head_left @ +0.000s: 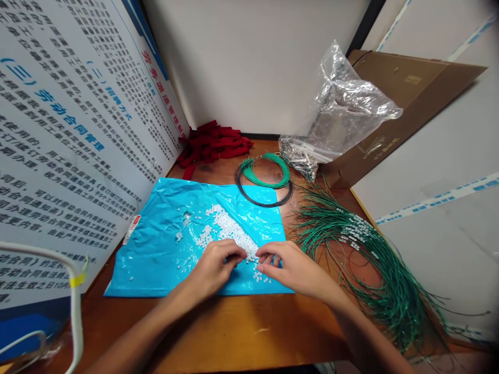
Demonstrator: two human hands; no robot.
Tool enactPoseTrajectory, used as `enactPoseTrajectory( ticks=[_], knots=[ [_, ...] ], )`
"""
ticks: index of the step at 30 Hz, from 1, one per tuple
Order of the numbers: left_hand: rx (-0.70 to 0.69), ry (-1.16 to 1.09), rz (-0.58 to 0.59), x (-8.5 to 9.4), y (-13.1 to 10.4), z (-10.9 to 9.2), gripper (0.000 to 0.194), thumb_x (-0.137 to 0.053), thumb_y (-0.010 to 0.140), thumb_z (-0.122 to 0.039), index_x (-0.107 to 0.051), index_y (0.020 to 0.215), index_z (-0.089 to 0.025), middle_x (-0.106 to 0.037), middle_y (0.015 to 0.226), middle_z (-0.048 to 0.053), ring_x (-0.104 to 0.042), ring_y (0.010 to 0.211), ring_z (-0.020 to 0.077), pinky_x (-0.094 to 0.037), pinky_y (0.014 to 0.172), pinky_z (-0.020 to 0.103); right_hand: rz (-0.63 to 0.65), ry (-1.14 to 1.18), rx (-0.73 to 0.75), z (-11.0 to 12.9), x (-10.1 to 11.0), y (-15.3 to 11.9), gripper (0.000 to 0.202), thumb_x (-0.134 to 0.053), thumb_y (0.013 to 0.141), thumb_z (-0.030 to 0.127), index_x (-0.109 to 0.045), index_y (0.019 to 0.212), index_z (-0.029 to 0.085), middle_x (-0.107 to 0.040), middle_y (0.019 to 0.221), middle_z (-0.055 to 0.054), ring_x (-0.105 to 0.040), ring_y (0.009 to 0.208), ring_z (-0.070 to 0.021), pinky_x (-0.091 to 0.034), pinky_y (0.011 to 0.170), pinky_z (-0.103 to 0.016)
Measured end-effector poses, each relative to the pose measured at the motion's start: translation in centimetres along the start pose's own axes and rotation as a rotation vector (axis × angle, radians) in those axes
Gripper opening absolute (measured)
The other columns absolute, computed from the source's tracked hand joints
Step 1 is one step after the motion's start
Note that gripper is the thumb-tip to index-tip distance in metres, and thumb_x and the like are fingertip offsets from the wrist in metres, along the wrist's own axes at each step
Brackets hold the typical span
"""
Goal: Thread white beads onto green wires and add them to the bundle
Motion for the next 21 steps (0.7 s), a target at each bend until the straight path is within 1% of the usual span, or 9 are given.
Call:
enactPoseTrajectory(
  ticks=[3,6,8,12,17,21],
  knots=[
    [0.016,-0.049,0.002,-0.3,-0.1,0.0,0.015,-0.056,0.081,-0.008,-0.069,0.079,-0.015,-0.069,0.077,0.004,-0.063,0.073,0.0154,-0.046,0.067,0.025,0.098,0.197,-0.105,-1.4,-2.5,1.0,0.011,-0.057,0.081,0.023,-0.066,0.084,0.017,-0.066,0.066,-0.002,-0.062,0.059,-0.0138,-0.045,0.052,-0.022],
    [0.09,-0.117,-0.012,-0.2,-0.1,0.4,0.011,-0.059,0.078,-0.01,-0.069,0.077,-0.015,-0.07,0.076,0.004,-0.063,0.072,0.0153,-0.046,0.066,0.024,0.146,0.382,-0.188,-2.3,-3.9,1.3,0.011,-0.053,0.081,0.02,-0.062,0.078,0.016,-0.062,0.061,0.0,-0.056,0.047,-0.01,-0.041,0.044,-0.019],
    [0.158,-0.176,-0.013,-0.2,0.0,1.0,0.008,-0.061,0.076,-0.013,-0.069,0.076,-0.015,-0.071,0.076,0.004,-0.063,0.07,0.0154,-0.046,0.065,0.024,0.145,0.45,-0.218,-2.4,-4.1,1.2,0.01,-0.054,0.08,0.02,-0.062,0.077,0.016,-0.06,0.057,0.001,-0.053,0.045,-0.009,-0.039,0.042,-0.018],
    [0.261,-0.275,0.016,-0.3,0.0,2.1,0.008,-0.062,0.075,-0.016,-0.069,0.077,-0.013,-0.071,0.078,0.005,-0.062,0.073,0.0166,-0.046,0.066,0.025,0.115,0.47,-0.248,-2.6,-3.6,1.2,0.009,-0.058,0.078,0.021,-0.063,0.076,0.015,-0.057,0.053,0.002,-0.052,0.046,-0.0096,-0.036,0.04,-0.017],
    [0.314,-0.285,0.058,-0.5,0.1,2.8,0.013,-0.06,0.077,-0.019,-0.071,0.079,-0.013,-0.071,0.082,0.007,-0.062,0.077,0.0179,-0.046,0.068,0.026,0.11,0.495,-0.263,-2.8,-3.4,1.2,0.007,-0.058,0.078,0.02,-0.062,0.074,0.015,-0.057,0.052,0.002,-0.05,0.044,-0.0082,-0.033,0.039,-0.016],
    [0.336,-0.259,0.067,-0.6,0.0,3.0,0.014,-0.059,0.078,-0.021,-0.069,0.077,-0.013,-0.07,0.077,0.005,-0.06,0.07,0.016,-0.044,0.062,0.024,0.113,0.501,-0.269,-3.1,-3.7,1.2,0.008,-0.057,0.078,0.021,-0.062,0.074,0.015,-0.057,0.052,0.002,-0.048,0.042,-0.0076,-0.035,0.04,-0.017]
  ],
)
Point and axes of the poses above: each hand's wrist, its own y-axis towards the middle knuckle, its own x-axis out of the back of the hand, z = x × y, the point moved 10 cm from there along y, towards the middle knuckle
